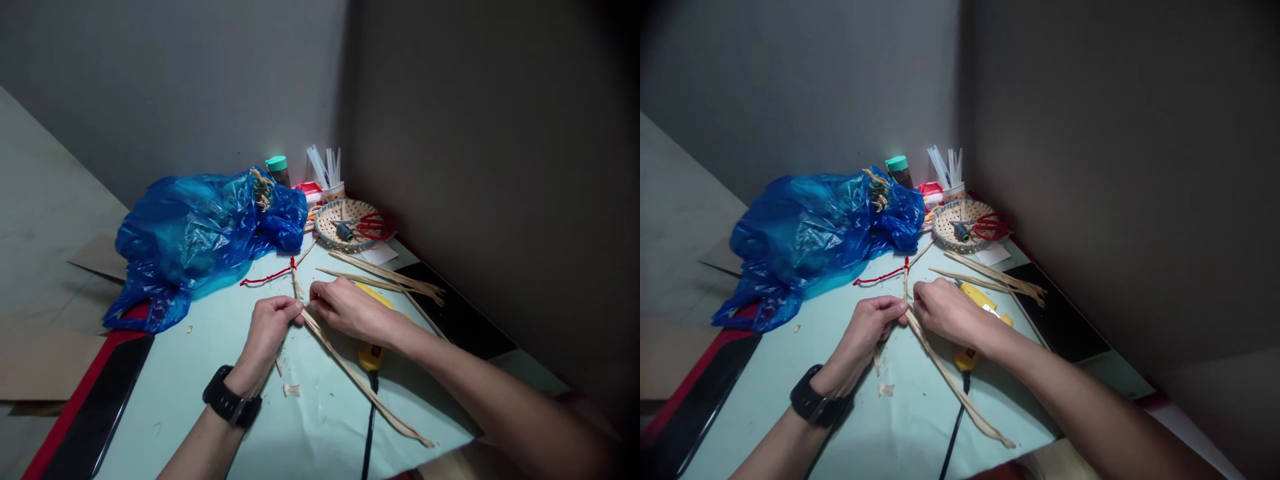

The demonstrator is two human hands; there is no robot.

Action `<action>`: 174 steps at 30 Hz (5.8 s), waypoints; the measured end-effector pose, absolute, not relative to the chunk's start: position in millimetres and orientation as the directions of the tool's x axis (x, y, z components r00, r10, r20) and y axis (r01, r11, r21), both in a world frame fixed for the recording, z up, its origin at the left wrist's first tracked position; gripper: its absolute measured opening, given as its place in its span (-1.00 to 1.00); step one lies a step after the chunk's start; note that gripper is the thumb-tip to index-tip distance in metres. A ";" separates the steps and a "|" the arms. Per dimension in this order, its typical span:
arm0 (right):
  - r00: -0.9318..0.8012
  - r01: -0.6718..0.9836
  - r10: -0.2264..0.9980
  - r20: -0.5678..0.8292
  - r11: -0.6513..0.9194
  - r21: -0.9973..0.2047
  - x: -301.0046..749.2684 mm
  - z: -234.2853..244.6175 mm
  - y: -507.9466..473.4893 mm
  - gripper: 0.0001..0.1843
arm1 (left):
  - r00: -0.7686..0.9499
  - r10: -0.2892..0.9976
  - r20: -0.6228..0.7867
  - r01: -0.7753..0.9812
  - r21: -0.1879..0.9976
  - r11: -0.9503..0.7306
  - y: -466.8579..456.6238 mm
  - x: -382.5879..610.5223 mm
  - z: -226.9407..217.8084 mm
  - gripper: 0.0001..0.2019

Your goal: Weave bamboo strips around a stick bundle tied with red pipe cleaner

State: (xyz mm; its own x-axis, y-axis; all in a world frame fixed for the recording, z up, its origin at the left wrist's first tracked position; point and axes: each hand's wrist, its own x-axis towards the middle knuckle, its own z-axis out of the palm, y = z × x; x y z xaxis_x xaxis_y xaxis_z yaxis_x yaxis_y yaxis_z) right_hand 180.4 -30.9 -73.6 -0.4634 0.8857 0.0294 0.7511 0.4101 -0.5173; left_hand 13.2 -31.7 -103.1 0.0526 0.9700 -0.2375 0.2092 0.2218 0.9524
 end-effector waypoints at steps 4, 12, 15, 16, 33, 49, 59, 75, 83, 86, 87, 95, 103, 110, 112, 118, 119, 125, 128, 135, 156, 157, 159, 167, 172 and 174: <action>-0.440 0.807 0.898 0.020 0.406 -0.430 174.1 -69.3 -44.0 -0.72 | 0.058 0.971 -0.232 0.159 0.962 0.220 -33.8 15.8 -103.4 -0.84; -0.467 0.821 0.883 0.055 0.456 -0.343 153.2 -83.6 -63.8 -0.73 | 0.067 0.960 -0.274 0.091 0.959 0.267 -33.9 11.4 -104.6 -0.89; -0.499 0.834 0.864 0.067 0.500 -0.231 148.4 -92.8 -69.4 -0.72 | 0.164 0.928 -0.333 0.040 0.943 0.331 -33.1 4.7 -103.8 -0.81; -0.508 0.835 0.859 0.066 0.510 -0.209 148.1 -93.2 -70.2 -0.70 | 0.202 0.918 -0.342 0.018 0.938 0.346 -33.1 3.0 -103.5 -0.78; -0.527 0.575 0.844 -0.093 0.274 -0.770 162.3 -88.9 -28.3 -0.67 | 0.115 0.942 -0.314 0.017 0.949 0.314 -38.3 8.9 -98.2 -0.83; -0.493 0.584 0.864 -0.106 0.238 -0.777 168.2 -92.7 -21.6 -0.76 | 0.198 0.929 -0.313 0.315 0.918 0.242 -34.8 2.2 -96.7 -0.89; -0.466 0.491 0.874 -0.133 0.131 -0.861 167.5 -99.4 -21.9 -0.68 | 0.080 0.970 -0.229 0.681 0.724 0.115 -39.3 7.5 -82.2 -0.92; -0.411 0.319 0.902 -0.135 0.003 -0.948 170.7 -99.4 -24.2 -0.70 | 0.180 0.964 0.193 0.809 0.528 -0.257 -61.6 17.2 -80.9 -0.81; -0.525 0.088 0.813 -0.252 -0.243 -0.966 172.1 -94.8 -21.7 -0.74 | 0.354 0.845 0.401 0.887 0.144 -0.439 -82.6 34.7 -96.6 -0.77; -0.537 0.106 0.822 -0.190 -0.158 -0.982 174.3 -97.7 -21.9 -0.73 | 0.295 0.917 0.267 0.811 0.438 -0.388 -69.1 24.2 -83.1 -0.78; -0.541 0.103 0.824 -0.168 -0.133 -0.986 175.0 -98.5 -22.2 -0.72 | 0.203 0.958 0.201 0.785 0.552 -0.282 -63.1 20.0 -79.1 -0.78; -0.566 0.046 0.822 -0.070 -0.054 -0.997 171.9 -96.5 -28.3 -0.70 | 0.277 0.900 -0.337 0.067 0.941 0.332 -42.3 13.8 -87.2 -0.80; -0.439 0.253 0.896 -0.064 0.055 -0.966 168.6 -95.1 -33.9 -0.81 | 0.388 0.832 -0.397 -0.033 0.896 0.443 -42.9 13.8 -91.7 -0.73; -0.405 0.488 0.906 -0.124 0.100 -0.867 176.7 -81.1 -31.3 -0.89 | 0.261 0.908 -0.328 0.192 0.939 0.284 -36.6 9.9 -100.8 -0.75; -0.406 0.553 0.910 -0.090 0.166 -0.817 178.6 -79.6 -31.7 -0.86 | 0.206 0.948 -0.242 0.298 0.939 0.175 -38.5 11.6 -100.7 -0.77; -0.388 0.755 0.921 0.002 0.320 -0.573 179.0 -87.5 -44.7 -0.82 | 0.093 0.989 -0.113 0.565 0.824 0.041 -47.3 18.1 -93.4 -0.73; -0.402 0.774 0.916 0.015 0.349 -0.528 178.5 -89.2 -46.3 -0.82 | 0.083 0.992 -0.098 0.596 0.802 0.029 -48.0 18.5 -92.6 -0.73; -0.408 0.860 0.913 -0.011 0.380 -0.341 176.1 -82.8 -47.0 -0.76 | 0.072 0.985 -0.155 0.557 0.826 0.090 -47.6 20.2 -95.3 -0.73; -0.417 0.839 0.909 -0.014 0.379 -0.390 173.5 -77.8 -48.8 -0.75 | 0.089 0.976 -0.200 0.457 0.879 0.138 -46.7 19.8 -97.3 -0.73; -0.441 0.859 0.897 0.018 0.427 -0.283 158.3 -88.0 -63.9 -0.78 | 0.260 0.907 -0.330 0.142 0.943 0.303 -49.6 15.6 -91.3 -0.65; -0.548 0.482 0.834 -0.068 0.248 -0.840 177.5 -94.3 -24.6 -0.62 | 0.226 0.967 -0.118 0.455 0.890 0.002 -50.2 12.6 -85.4 -0.74; -0.521 0.508 0.851 -0.059 0.254 -0.823 177.3 -95.0 -25.3 -0.61 | 0.212 0.974 -0.078 0.520 0.853 -0.045 -51.0 12.0 -83.6 -0.74; -0.474 0.559 0.879 -0.051 0.256 -0.789 176.3 -95.9 -27.8 -0.62 | 0.188 0.982 0.000 0.616 0.779 -0.117 -53.4 11.3 -79.8 -0.75; -0.404 0.555 0.913 -0.055 0.197 -0.808 170.0 -97.9 -34.6 -0.63 | 0.091 0.992 0.085 0.711 0.692 -0.125 -58.4 14.7 -73.8 -0.83; -0.392 0.481 0.919 -0.047 0.161 -0.862 171.6 -99.3 -33.8 -0.69 | 0.120 0.979 -0.162 0.488 0.869 0.084 -61.9 20.8 -71.3 -0.82; -0.426 0.393 0.901 -0.079 0.105 -0.914 173.3 -99.0 -32.9 -0.70 | 0.136 0.978 -0.159 0.535 0.843 0.063 -67.8 25.2 -72.4 -0.80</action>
